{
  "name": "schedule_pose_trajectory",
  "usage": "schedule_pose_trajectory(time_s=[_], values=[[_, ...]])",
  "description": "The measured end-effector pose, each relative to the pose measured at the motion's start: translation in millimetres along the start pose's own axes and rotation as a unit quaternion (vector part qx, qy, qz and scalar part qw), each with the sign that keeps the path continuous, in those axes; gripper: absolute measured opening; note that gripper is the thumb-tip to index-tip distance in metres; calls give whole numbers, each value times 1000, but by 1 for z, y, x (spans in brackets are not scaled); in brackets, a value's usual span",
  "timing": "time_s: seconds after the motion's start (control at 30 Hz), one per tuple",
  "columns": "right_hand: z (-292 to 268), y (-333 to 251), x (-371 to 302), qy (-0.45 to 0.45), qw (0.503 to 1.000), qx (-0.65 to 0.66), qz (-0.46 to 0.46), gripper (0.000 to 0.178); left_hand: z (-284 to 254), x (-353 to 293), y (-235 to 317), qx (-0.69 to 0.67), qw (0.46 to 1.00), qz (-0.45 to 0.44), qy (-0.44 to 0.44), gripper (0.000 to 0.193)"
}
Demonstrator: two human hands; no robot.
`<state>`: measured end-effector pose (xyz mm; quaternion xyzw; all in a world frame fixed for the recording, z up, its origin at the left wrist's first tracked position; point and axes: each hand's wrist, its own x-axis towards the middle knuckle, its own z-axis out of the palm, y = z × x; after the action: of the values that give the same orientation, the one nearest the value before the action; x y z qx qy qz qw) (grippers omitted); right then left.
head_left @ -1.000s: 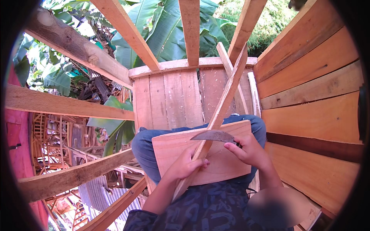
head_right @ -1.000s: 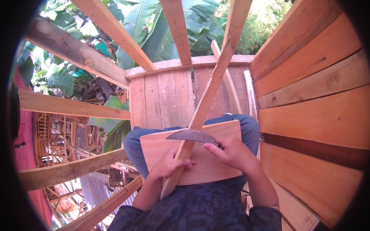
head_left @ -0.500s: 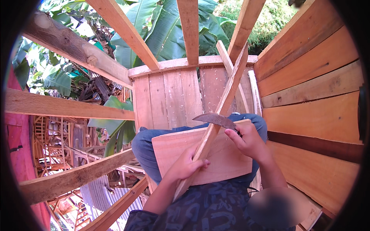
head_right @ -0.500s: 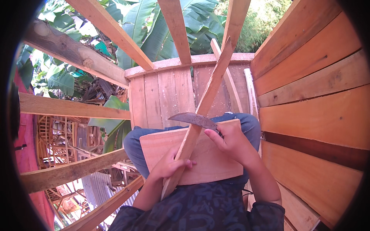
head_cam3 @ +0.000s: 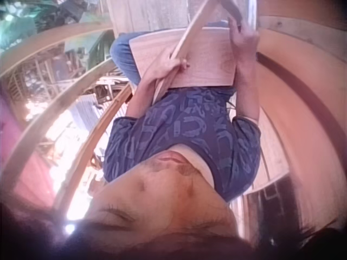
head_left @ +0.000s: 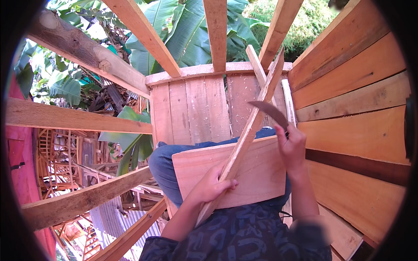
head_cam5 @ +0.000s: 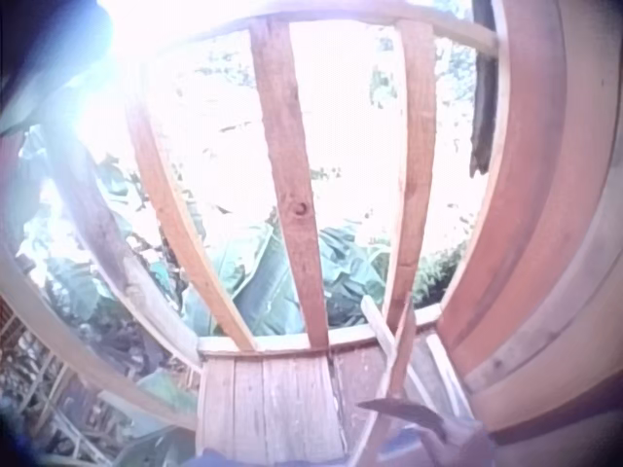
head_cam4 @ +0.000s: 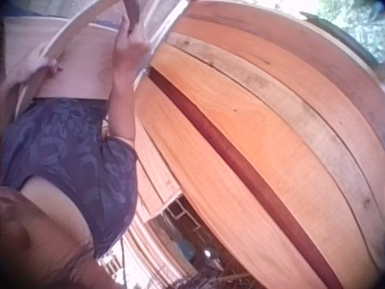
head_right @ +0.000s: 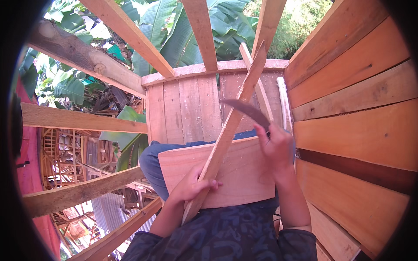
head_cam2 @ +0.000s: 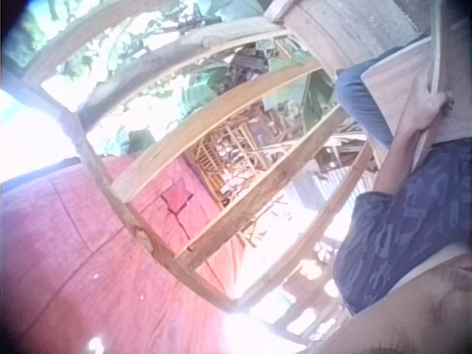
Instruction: The person is carving a wooden plank using a curved knife. They hold the plank on their lap and repeatedly shave thin layers from its surface, rotating the plank to work on different sections.
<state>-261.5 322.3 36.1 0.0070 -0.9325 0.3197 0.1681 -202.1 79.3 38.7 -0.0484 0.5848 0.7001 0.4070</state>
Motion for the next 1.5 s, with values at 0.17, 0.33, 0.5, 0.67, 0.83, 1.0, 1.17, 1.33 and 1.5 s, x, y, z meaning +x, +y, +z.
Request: schedule_pose_trajectory(time_s=[0.17, 0.33, 0.5, 0.67, 0.83, 1.0, 1.17, 1.33, 1.5], values=[[-32, -14, 1, -112, 983, 136, 42, 28, -2, 0, -2, -18, 1000, -15, 4, 53], [-4, -28, -22, -214, 965, 147, -26, 30, -1, 0, -8, -18, 1000, -4, 1, 53], [0, -21, -9, -169, 982, 83, 2, 37, 0, 1, 0, -3, 1000, -14, 8, 54], [2, 11, 5, 12, 994, 51, 96, 38, -4, 0, -10, -13, 1000, -18, -3, 55], [-30, 1, -3, -54, 986, 145, 61, 32, -3, 1, -7, -21, 999, -25, -1, 54], [-4, -21, -27, -200, 973, 110, -17, 33, 1, -1, -4, -23, 999, -30, 8, 54], [1, -5, -10, -150, 987, 53, -35, 42, 1, 3, 1, -4, 1000, -21, 10, 53], [-5, 54, 11, 68, 978, 57, 189, 51, -3, -5, -7, -5, 1000, -25, -17, 52], [-37, 29, -8, -10, 979, 145, 145, 45, -2, 0, -6, 3, 999, -31, 8, 49]])
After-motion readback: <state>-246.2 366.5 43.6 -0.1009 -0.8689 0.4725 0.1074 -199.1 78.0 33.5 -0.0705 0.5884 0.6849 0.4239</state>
